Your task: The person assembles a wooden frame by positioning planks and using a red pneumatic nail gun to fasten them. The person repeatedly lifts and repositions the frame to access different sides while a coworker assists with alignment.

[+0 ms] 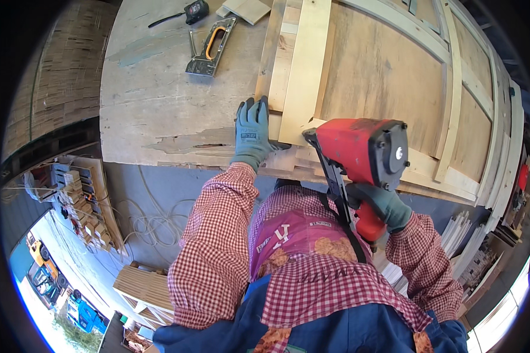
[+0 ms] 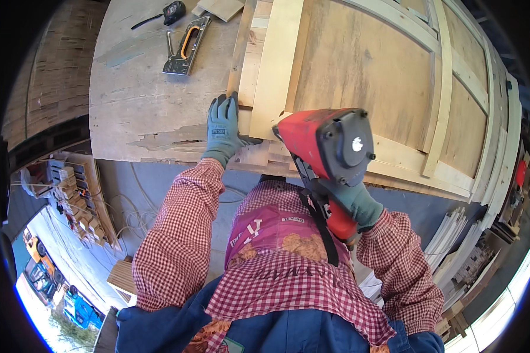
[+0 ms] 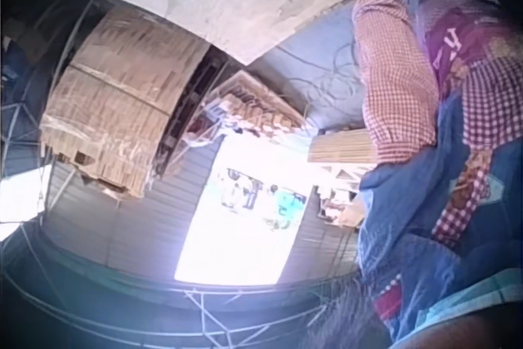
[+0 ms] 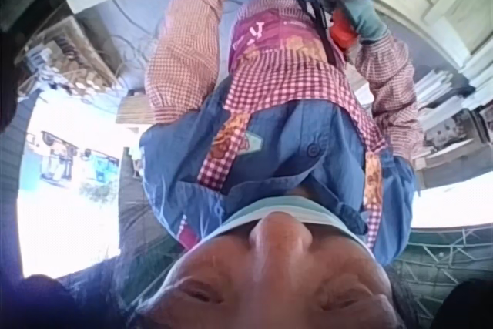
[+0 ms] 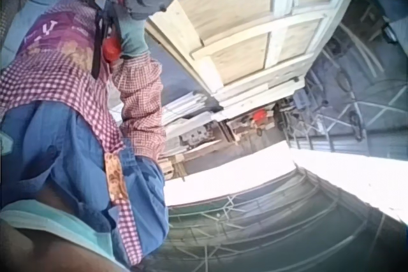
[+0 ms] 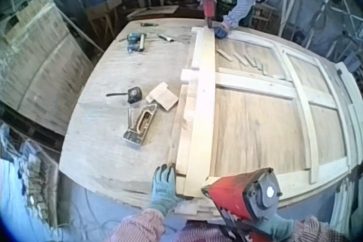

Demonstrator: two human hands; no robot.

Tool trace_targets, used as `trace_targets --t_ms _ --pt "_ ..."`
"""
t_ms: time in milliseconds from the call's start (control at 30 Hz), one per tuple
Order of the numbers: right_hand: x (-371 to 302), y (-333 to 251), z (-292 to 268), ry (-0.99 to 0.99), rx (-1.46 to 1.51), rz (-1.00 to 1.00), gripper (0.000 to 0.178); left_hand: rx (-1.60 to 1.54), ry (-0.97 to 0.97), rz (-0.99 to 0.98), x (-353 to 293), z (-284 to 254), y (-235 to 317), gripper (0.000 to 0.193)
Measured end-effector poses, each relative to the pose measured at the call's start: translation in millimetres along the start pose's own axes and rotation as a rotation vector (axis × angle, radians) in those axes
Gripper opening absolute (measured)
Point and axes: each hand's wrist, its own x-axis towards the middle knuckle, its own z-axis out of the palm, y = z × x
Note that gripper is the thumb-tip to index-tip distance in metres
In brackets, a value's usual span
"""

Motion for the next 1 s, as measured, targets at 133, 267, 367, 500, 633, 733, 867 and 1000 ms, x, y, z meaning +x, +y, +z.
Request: trace_targets --t_ms 133,267,367,500,633,733,867,1000 --pt "-2 5 1 0.023 -0.096 -0.192 0.023 -0.042 -0.047 -0.003 -3 0 0 0.128" --pt "5 -24 8 0.033 -0.613 -0.456 0.026 -0.002 -0.139 0.011 0 -13 5 0.131" --pt "4 -34 12 0.031 -0.446 -0.315 0.026 0.012 -0.246 0.002 -2 -20 7 0.132" --pt "-6 -60 15 -0.046 -0.117 0.029 0.022 0.067 -0.321 -0.019 1 -27 12 0.128" --pt "7 -22 12 0.108 -0.462 -0.464 0.029 0.159 -0.336 -0.081 2 -30 28 0.119" --pt "2 -5 4 0.104 -0.360 -0.457 0.031 0.081 -0.207 -0.223 -15 -25 44 0.109" --pt "-43 14 -10 0.066 -0.032 -0.166 0.036 -0.258 -0.272 -0.656 -58 -39 52 0.078" --pt "-89 64 -41 0.194 0.108 -0.163 0.037 -0.601 -0.801 -0.700 -139 -78 3 0.032"
